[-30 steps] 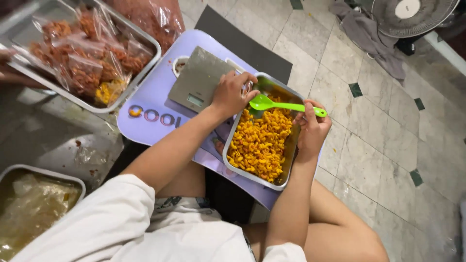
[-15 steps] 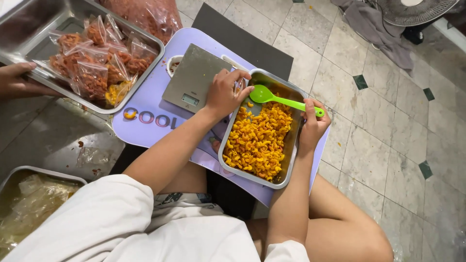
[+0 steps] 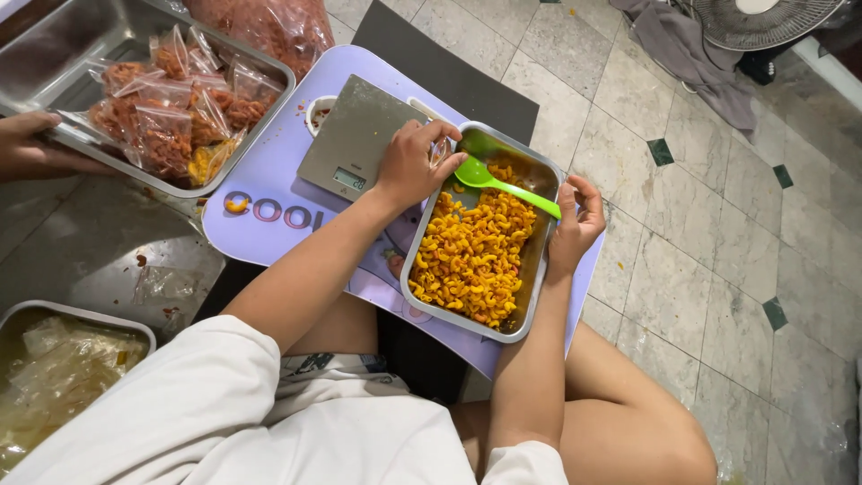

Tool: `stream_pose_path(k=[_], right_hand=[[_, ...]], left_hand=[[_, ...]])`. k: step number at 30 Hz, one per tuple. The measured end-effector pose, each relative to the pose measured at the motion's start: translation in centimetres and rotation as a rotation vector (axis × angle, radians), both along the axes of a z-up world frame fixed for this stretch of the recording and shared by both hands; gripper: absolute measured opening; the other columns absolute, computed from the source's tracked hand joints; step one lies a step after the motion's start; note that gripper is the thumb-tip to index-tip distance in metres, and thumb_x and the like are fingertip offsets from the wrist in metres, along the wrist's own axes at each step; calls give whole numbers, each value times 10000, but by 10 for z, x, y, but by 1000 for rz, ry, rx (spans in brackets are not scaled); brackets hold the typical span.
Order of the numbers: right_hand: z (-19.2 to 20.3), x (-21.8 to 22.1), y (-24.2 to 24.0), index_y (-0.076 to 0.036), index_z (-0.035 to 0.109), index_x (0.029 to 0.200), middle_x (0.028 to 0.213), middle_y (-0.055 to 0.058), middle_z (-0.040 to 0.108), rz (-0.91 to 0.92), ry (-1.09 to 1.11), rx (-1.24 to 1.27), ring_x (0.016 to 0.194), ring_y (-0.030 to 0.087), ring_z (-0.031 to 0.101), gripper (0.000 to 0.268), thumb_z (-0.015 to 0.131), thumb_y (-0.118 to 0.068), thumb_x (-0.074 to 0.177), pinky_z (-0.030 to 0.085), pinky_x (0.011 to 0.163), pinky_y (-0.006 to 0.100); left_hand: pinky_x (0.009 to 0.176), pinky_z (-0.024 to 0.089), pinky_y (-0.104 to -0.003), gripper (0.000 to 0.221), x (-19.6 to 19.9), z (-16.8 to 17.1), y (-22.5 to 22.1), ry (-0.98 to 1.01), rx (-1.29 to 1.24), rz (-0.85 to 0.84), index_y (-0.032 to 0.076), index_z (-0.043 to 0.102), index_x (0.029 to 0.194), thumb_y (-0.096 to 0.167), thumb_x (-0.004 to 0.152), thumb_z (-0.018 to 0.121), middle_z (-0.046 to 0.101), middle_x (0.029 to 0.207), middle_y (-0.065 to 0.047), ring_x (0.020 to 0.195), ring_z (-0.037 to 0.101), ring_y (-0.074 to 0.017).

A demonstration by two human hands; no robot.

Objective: Scooping small snacks from a metal tray into plastic cups using a spoon.

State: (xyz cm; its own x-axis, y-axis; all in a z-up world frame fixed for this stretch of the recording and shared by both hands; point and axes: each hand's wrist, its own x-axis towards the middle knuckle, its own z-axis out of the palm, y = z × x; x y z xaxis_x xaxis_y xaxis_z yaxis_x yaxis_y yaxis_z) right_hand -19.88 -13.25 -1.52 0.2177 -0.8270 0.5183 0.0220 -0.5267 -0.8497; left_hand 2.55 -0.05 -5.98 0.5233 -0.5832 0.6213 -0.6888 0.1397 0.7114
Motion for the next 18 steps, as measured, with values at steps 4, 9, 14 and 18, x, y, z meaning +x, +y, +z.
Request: stream_pose_path(k=[4, 9, 14, 18], right_hand=[[-16, -10, -19, -181, 764, 972, 930, 41, 711, -453, -23, 74, 939, 165, 625, 355, 625, -506, 1011, 469, 939, 354], [-78, -60, -92, -306, 612, 1209, 1149, 105, 647, -833, 833, 187, 1130, 387, 633, 484, 715, -636, 869, 488, 937, 594], [-54, -51, -87, -328, 457, 1537, 1324, 175, 647, -619, 1151, 335, 1247, 444, 604, 748, 535, -788, 953, 463, 969, 610], [-38, -57, -78, -244, 518, 1509, 1344, 202, 653, -515, 1180, 275, 1293, 429, 576, 801, 551, -798, 932, 464, 1048, 555]], left_hand=[[797, 545, -442, 225, 1, -1, 0, 12, -6, 11, 241, 704, 1038, 316, 864, 826, 692, 747, 4, 782, 654, -278], [804, 549, -457, 227, 0, -4, -4, 18, 19, 23, 240, 702, 1035, 306, 853, 821, 693, 748, -4, 791, 658, -292], [809, 551, -465, 217, 5, -5, -8, 34, 41, 18, 247, 705, 1028, 303, 853, 821, 704, 761, -2, 806, 666, -297], [807, 549, -482, 214, 3, -5, -7, 47, 49, 33, 244, 711, 1023, 294, 847, 821, 701, 761, -11, 807, 665, -313]])
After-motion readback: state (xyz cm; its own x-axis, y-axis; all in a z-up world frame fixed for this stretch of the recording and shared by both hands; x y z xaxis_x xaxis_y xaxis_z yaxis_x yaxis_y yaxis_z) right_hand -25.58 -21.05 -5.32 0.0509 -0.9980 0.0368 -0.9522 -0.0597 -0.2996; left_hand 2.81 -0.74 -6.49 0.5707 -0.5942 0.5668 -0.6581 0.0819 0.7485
